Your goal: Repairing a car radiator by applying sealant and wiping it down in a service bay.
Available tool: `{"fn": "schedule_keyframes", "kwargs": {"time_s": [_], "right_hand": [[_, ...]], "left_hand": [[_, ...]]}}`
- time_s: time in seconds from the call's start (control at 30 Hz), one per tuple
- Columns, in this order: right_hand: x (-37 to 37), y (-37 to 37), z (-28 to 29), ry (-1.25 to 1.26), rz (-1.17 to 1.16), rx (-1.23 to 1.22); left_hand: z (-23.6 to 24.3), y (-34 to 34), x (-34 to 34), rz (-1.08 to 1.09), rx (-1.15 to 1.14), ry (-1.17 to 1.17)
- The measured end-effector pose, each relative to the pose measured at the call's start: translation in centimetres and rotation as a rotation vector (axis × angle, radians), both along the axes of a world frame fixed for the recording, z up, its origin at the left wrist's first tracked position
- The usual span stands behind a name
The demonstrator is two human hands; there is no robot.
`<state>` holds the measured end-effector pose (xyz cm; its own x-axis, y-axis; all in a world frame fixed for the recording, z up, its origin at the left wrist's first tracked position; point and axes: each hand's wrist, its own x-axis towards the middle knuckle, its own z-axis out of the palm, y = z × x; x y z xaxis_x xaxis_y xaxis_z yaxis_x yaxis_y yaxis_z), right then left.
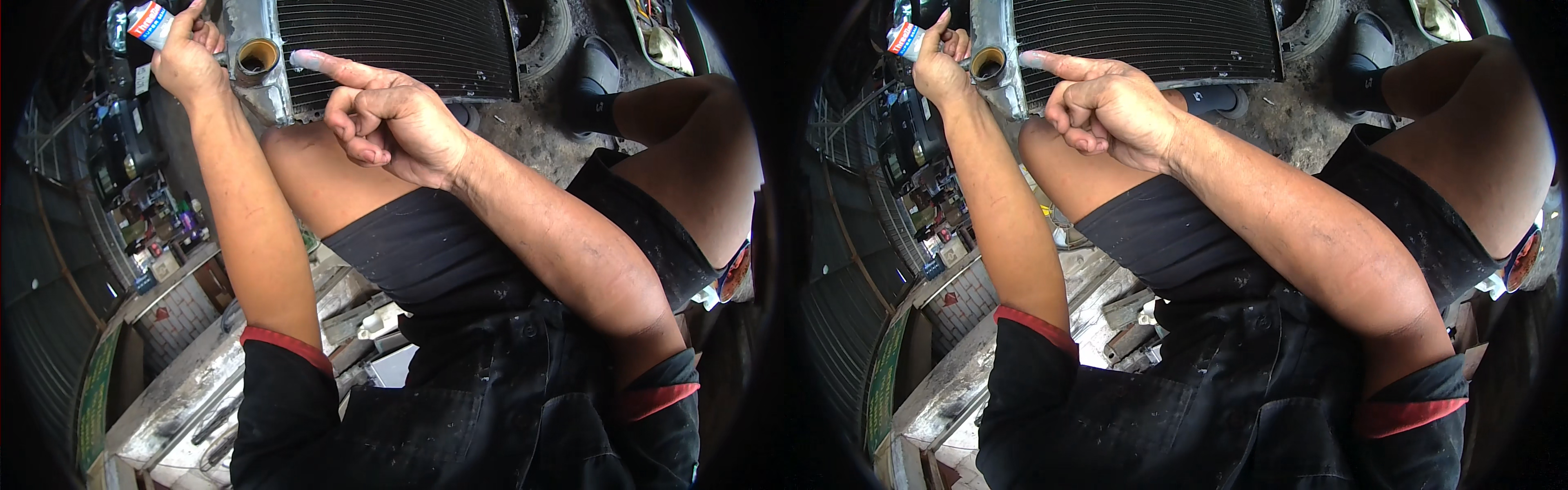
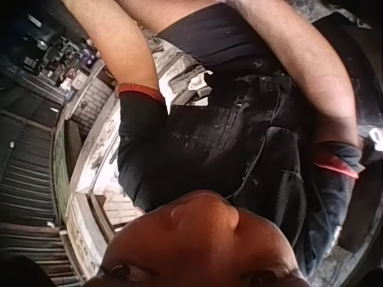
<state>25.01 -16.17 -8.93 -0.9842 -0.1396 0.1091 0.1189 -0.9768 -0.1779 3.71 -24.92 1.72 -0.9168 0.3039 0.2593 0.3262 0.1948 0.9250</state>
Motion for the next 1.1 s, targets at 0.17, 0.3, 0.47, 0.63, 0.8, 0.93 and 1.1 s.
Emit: {"fn": "schedule_keyframes", "kwargs": {"time_s": [0.17, 0.3, 0.47, 0.63, 0.8, 0.93, 1.1], "right_hand": [[-0.6, -1.1, 0.4, 0.019, 0.043, -0.057], [-0.6, -1.0, 1.0, -0.008, 0.046, -0.023], [-0.7, -1.8, 2.0, 0.047, -0.476, 1.031], [0.2, 0.8, 3.6, 0.029, -0.232, 2.084], [-1.7, 1.5, 0.7, 0.018, -0.340, 1.645], [-3.1, 1.0, 0.3, 0.081, -0.323, 1.550], [-2.8, 1.0, 0.9, 0.111, -0.300, 1.629]], "left_hand": [[-0.1, 0.0, 0.0, 0.091, -0.016, -0.025], [-0.2, 0.8, 0.6, 0.098, -0.032, -0.013], [0.1, 1.0, 0.9, 0.108, -0.054, -0.015], [0.0, 0.4, 2.3, 0.058, -0.015, 0.002], [0.3, 0.4, 1.4, -0.014, 0.007, -0.030], [0.2, 0.5, 1.5, 0.002, -0.016, -0.018], [0.4, 0.4, 1.6, 0.016, -0.045, -0.002]]}}
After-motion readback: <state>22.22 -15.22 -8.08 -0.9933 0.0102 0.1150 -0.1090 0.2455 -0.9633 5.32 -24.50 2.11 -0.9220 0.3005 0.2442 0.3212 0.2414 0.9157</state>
